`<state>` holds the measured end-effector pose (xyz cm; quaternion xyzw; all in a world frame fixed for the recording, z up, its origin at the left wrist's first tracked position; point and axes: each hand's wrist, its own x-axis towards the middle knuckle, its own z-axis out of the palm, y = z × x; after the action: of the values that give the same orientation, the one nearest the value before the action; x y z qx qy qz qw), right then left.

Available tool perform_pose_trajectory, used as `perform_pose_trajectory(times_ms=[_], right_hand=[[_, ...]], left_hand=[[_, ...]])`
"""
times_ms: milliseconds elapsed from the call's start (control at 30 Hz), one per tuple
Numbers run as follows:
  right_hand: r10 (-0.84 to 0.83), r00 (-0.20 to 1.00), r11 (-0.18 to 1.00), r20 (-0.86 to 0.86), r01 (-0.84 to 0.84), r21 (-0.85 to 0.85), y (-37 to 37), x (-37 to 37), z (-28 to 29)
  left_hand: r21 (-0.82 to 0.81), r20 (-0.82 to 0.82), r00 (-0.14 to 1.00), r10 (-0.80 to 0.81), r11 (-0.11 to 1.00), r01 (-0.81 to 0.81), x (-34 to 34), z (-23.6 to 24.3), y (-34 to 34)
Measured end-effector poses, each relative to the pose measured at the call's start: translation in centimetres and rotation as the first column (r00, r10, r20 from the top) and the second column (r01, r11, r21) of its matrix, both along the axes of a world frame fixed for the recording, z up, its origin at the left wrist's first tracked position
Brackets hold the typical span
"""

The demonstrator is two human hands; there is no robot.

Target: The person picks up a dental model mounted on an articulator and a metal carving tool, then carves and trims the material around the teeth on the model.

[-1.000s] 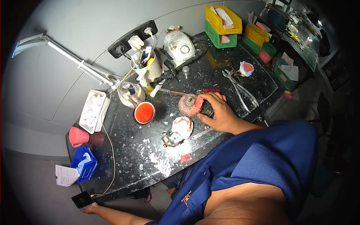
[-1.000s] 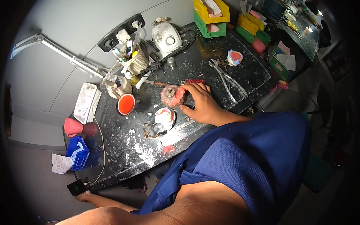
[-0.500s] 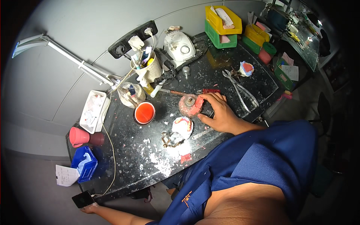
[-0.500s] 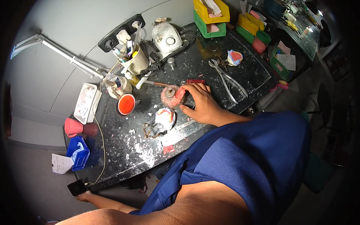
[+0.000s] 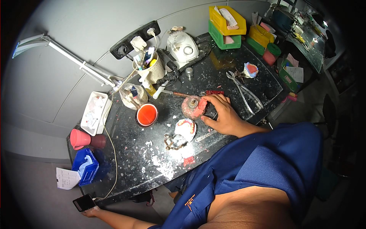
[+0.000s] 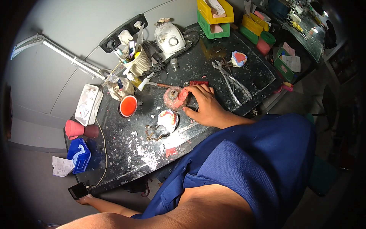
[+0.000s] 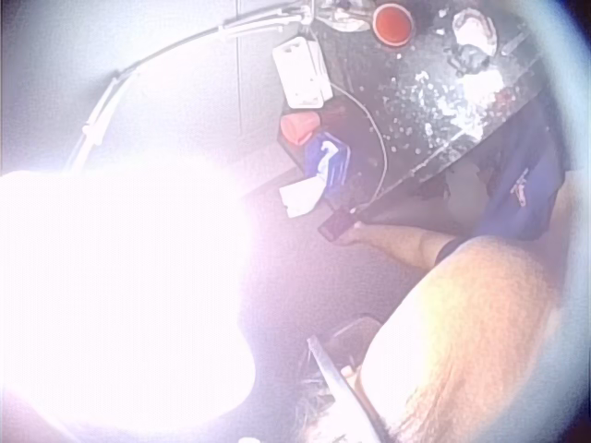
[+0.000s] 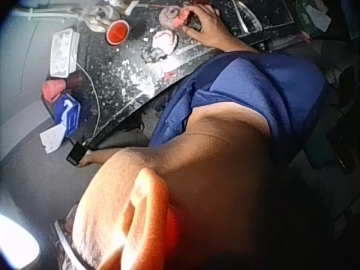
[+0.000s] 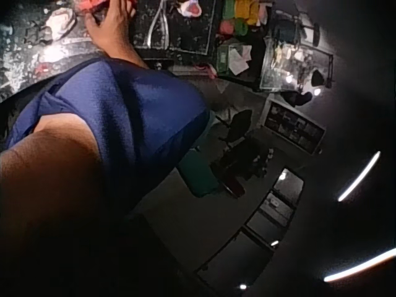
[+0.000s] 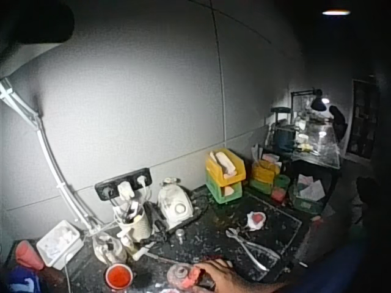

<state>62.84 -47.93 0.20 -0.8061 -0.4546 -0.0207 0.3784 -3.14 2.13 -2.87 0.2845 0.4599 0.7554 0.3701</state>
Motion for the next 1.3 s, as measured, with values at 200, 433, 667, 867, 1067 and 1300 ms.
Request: perform_pose_trajectory(times_ms=[200, 433, 667, 867, 1067, 1300], right_hand=[[-0.002, 1.000, 1.000, 0.010, 0.002, 0.005, -0.1, 0.1, -0.1], [-0.004, 1.000, 1.000, 0.005, 0.004, 0.005, 0.0, 0.0, -0.1], [-0.001, 1.000, 1.000, 0.008, 0.001, 0.007, 0.0, 0.1, -0.2], [-0.004, 1.000, 1.000, 0.007, 0.004, 0.003, -0.1, 0.0, 0.0], [0.001, 1.000, 1.000, -0.006, -0.001, 0.007, 0.0, 0.0, -0.1], [-0.003, 1.000, 1.000, 0.004, 0.003, 0.008, -0.1, 0.1, -0.1]], left_hand=[[0.029, -0.063, 0.998, 0.008, 1.000, -0.006, 0.7, -0.1, -0.1], [0.011, -0.001, 0.999, 0.046, 0.999, -0.046, 0.6, -0.2, 0.2], [0.012, -0.004, 1.000, 0.005, 1.000, -0.004, 0.6, 0.0, -0.2], [0.032, -0.041, 0.997, 0.066, 0.997, -0.064, 2.1, 0.6, -0.7], [-0.019, 0.088, 0.996, -0.030, 0.999, 0.032, 0.2, 0.2, 0.0], [-0.036, 0.077, 0.995, -0.064, 0.997, 0.066, -0.5, -0.2, 0.6]])
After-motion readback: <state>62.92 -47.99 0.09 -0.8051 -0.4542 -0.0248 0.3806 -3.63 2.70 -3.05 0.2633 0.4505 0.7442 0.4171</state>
